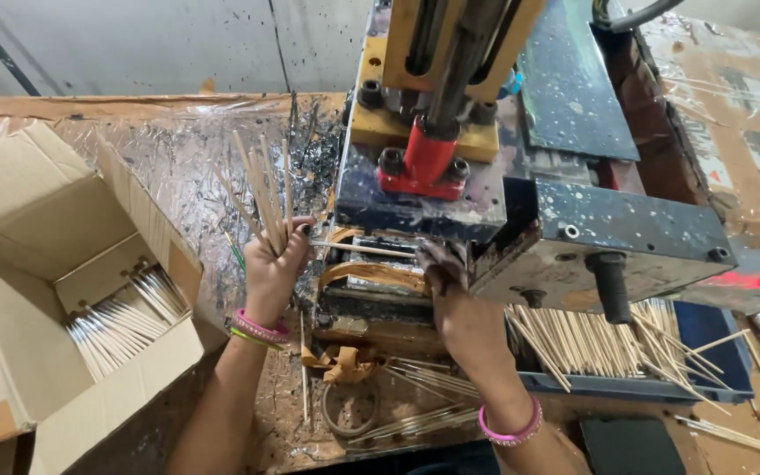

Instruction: The person feeds bundles of wooden incense sticks into a processing machine and organizes them into cardboard boxes.

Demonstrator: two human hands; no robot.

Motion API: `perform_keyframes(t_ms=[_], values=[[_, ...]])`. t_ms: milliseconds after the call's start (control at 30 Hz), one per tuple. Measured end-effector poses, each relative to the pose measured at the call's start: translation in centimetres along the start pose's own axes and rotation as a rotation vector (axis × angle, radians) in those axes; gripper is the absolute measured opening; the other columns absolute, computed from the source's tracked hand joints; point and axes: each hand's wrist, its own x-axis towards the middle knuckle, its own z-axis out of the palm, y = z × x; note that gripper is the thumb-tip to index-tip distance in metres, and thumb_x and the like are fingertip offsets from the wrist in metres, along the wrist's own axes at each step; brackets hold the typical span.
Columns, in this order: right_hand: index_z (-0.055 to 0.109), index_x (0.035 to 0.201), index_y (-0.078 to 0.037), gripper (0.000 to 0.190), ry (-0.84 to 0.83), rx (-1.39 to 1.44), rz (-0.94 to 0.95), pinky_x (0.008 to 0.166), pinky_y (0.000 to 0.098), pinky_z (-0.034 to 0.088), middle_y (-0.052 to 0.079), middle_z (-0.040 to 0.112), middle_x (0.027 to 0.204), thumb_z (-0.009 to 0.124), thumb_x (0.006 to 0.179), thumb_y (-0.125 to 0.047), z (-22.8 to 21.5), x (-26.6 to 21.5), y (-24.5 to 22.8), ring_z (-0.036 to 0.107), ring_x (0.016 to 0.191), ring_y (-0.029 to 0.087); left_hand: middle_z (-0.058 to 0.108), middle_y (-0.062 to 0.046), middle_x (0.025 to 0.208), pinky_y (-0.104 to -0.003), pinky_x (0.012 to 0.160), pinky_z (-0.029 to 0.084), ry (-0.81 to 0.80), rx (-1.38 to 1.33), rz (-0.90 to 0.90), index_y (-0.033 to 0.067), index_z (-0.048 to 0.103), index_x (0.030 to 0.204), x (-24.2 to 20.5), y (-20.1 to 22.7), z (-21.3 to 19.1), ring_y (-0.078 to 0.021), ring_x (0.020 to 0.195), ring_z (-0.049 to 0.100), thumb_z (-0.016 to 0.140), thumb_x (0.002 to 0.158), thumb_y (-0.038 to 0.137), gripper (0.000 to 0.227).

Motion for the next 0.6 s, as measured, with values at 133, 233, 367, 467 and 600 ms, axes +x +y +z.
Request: perform_keyframes(t_ms=[133,233,367,467,600], values=[[0.065,0.114,-0.007,0.018,0.138,0.09,0.124,0.076,0.0439,0.051,0.015,0.068,0.11,0.062,0.096,-0.006,2.0,-1.0,1.0,0.067,0.089,0.037,0.065,0.002,0.07,-0.016,0.042,0.038,-0.001,-0.147,-0.079,0.0013,0.074,0.113,-0.1,-0.4,0.2,-0.0009,0.052,0.052,0.058,0.101,0.008,0.021],[0.063,0.109,0.0,0.02,0.174,0.087,0.101,0.075,0.0477,0.049,0.02,0.065,0.098,0.066,0.091,-0.008,2.3,-1.1,1.6,0.064,0.086,0.042,0.062,0.003,0.067,-0.017,0.04,0.036,0.002,-0.158,-0.105,0.0019,0.074,0.111,0.1,-0.2,0.1,-0.0008,0.049,0.049,0.057,0.1,0.011,0.022],[0.063,0.089,-0.003,0.012,-0.053,-0.017,0.137,0.062,0.0496,0.046,0.017,0.063,0.077,0.069,0.095,-0.011,1.4,-0.8,2.5,0.062,0.069,0.039,0.061,0.004,0.067,-0.017,0.039,0.034,0.002,-0.177,-0.2,0.0029,0.072,0.112,-0.9,1.0,0.3,-0.0003,0.048,0.046,0.056,0.103,0.02,0.025],[0.064,0.11,0.011,0.033,0.21,-0.169,-0.151,0.06,0.0464,0.05,0.022,0.066,0.086,0.068,0.091,-0.017,0.6,-0.4,2.5,0.064,0.072,0.04,0.056,0.006,0.066,-0.017,0.039,0.032,-0.026,-0.254,-0.216,0.0055,0.07,0.118,-2.2,0.8,0.4,0.0004,0.048,0.042,0.054,0.104,0.034,0.036],[0.069,0.099,-0.003,0.01,0.029,0.015,0.082,0.054,0.0447,0.05,0.015,0.069,0.077,0.073,0.092,-0.01,-2.7,-0.8,0.9,0.065,0.065,0.034,0.053,0.006,0.06,-0.017,0.036,0.032,-0.007,-0.191,-0.207,0.0086,0.07,0.12,-5.8,2.3,-0.6,-0.0004,0.043,0.041,0.046,0.102,0.048,0.05]])
